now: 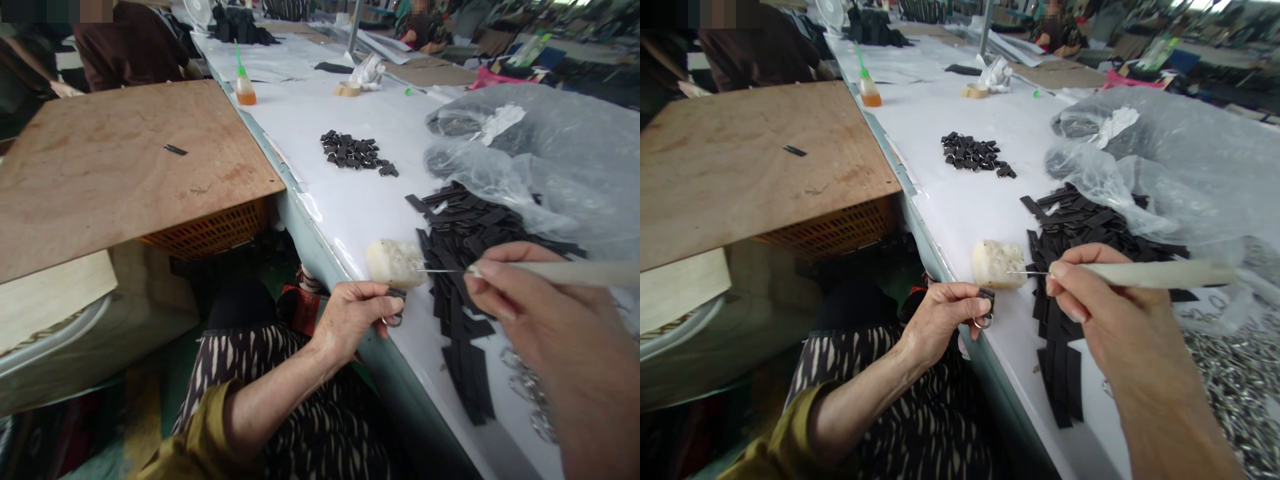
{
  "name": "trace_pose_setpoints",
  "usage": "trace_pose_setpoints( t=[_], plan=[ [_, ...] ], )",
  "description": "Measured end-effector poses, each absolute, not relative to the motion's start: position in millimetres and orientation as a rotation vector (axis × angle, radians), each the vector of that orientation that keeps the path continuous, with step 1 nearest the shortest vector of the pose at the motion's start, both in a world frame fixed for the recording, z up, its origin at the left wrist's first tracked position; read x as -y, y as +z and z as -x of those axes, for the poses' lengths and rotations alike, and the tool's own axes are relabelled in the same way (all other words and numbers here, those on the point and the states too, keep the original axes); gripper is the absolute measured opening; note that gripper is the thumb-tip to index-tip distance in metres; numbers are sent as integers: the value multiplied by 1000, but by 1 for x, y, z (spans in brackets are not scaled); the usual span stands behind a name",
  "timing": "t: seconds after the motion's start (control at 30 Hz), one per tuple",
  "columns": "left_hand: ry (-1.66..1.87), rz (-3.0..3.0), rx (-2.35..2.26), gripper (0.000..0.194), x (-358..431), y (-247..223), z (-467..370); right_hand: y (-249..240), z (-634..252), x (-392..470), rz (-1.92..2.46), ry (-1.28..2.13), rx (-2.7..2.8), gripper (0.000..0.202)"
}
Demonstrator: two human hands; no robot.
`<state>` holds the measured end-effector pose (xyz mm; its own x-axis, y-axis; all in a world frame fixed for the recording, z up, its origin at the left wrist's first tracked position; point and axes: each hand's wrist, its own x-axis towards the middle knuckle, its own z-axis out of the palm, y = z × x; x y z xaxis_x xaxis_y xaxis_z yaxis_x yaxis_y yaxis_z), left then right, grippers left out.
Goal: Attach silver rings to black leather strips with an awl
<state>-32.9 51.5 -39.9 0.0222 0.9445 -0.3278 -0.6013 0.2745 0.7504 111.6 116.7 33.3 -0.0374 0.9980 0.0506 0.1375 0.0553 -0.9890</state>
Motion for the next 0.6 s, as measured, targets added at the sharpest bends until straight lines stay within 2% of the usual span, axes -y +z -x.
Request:
trace_pose_setpoints(
  t=[0.27, 0.6],
  plan=[
    [1325, -434, -739, 21, -51, -41, 34, 50, -112, -102, 1321, 1216, 1482, 11],
    [1340, -323, -632, 22, -51, -38, 35, 39, -107, -99, 1370, 1133, 1538, 17]
  ],
)
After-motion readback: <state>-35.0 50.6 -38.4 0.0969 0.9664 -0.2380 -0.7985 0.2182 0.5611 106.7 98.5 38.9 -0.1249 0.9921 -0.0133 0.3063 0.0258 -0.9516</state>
